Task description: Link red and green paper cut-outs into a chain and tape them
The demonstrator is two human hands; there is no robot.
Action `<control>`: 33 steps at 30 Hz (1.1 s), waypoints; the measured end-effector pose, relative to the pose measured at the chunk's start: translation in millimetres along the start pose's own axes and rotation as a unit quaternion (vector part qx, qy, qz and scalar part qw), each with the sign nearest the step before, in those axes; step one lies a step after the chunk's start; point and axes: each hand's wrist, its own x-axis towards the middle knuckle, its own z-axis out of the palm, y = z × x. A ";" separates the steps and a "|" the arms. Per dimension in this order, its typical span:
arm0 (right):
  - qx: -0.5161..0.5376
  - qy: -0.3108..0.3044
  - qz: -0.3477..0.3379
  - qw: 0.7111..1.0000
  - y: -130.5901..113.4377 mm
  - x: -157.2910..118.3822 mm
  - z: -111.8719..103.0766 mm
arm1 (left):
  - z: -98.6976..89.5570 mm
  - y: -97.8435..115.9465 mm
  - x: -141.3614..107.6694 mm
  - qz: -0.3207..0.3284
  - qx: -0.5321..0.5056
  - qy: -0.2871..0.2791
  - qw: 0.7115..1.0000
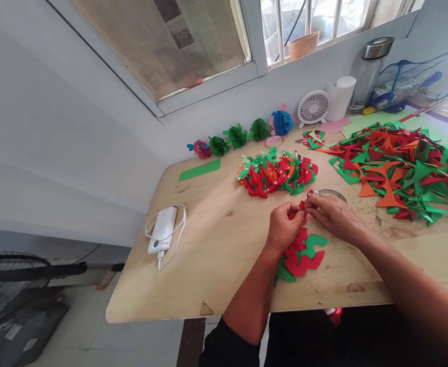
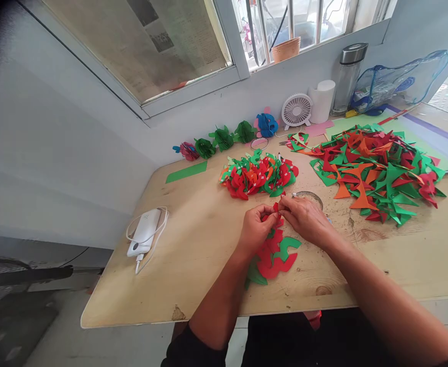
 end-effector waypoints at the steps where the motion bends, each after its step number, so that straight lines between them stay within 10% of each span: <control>1: 0.010 0.003 0.012 1.000 -0.8 0.0 -0.1 | 0.2 0.7 -0.2 -0.003 -0.008 0.001 1.000; 33: 0.171 0.106 0.135 0.970 -25.9 1.7 -20.3 | 1.4 11.8 -2.7 -0.020 -0.159 0.007 0.987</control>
